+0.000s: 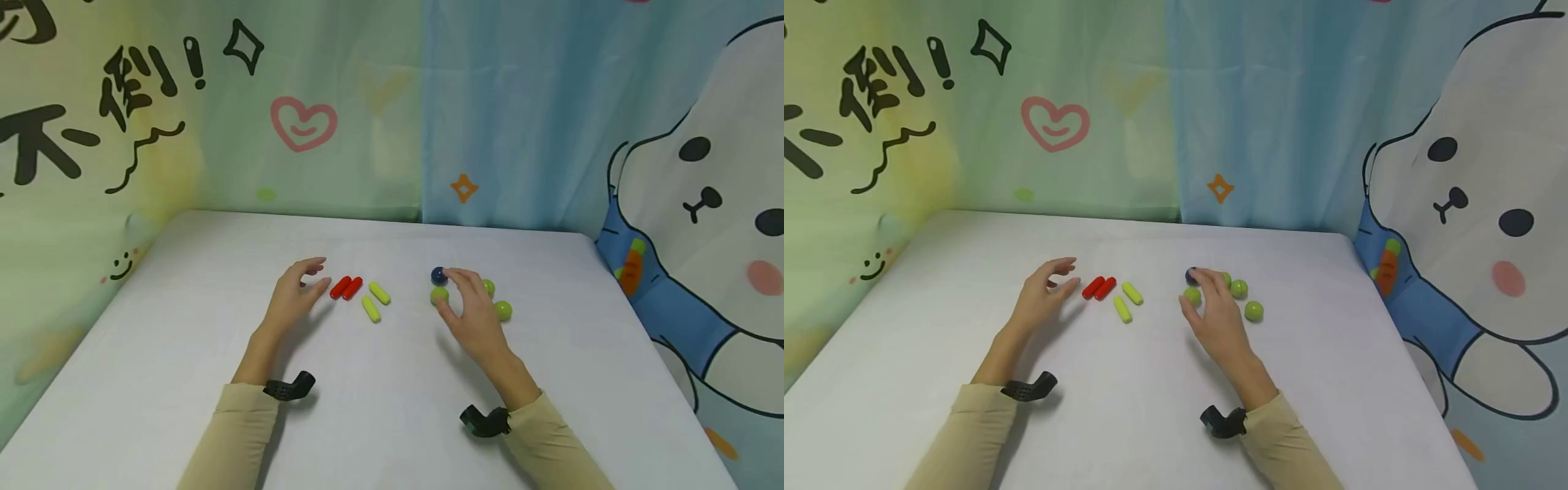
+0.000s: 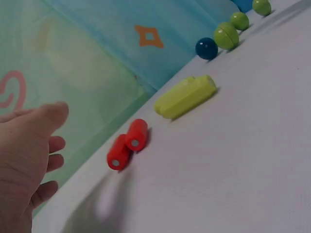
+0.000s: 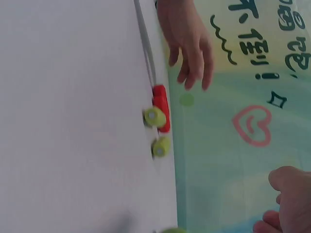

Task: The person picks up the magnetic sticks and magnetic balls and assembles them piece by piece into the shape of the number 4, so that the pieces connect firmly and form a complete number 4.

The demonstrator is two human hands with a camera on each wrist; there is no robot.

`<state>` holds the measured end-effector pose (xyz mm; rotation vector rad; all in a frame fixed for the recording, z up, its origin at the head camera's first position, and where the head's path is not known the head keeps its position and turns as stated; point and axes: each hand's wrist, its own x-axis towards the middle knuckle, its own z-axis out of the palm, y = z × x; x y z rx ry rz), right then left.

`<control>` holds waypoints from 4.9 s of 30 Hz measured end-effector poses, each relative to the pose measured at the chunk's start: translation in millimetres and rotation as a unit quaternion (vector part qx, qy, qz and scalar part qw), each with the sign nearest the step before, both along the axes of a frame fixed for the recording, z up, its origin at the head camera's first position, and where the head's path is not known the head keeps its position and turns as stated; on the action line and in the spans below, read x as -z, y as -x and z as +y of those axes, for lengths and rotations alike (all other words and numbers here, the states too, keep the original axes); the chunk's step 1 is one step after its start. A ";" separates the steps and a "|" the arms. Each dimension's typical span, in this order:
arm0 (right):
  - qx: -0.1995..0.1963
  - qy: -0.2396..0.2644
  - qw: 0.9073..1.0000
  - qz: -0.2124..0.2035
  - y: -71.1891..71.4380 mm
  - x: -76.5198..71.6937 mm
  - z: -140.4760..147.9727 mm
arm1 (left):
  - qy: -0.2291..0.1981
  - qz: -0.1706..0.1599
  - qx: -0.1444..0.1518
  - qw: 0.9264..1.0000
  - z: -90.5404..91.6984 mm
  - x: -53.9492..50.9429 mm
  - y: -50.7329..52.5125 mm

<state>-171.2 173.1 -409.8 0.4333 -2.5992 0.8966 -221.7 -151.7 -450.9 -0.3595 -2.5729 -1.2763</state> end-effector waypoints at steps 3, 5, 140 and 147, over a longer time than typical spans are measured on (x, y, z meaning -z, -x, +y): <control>-0.036 0.001 0.999 0.004 8.6 6.2 -18.8 | 0.012 -0.014 -0.016 1.000 3.5 9.1 1.7; -0.055 -0.003 0.998 0.004 16.4 10.1 -29.4 | 0.025 -0.023 -0.025 0.999 6.9 14.8 1.8; -0.167 0.171 0.971 -0.026 -2.9 46.5 -1.2 | 0.121 0.130 0.196 0.964 97.1 25.6 -36.9; -0.054 0.180 0.980 0.062 14.7 65.5 15.2 | 0.133 0.097 0.206 0.965 99.2 26.5 -38.1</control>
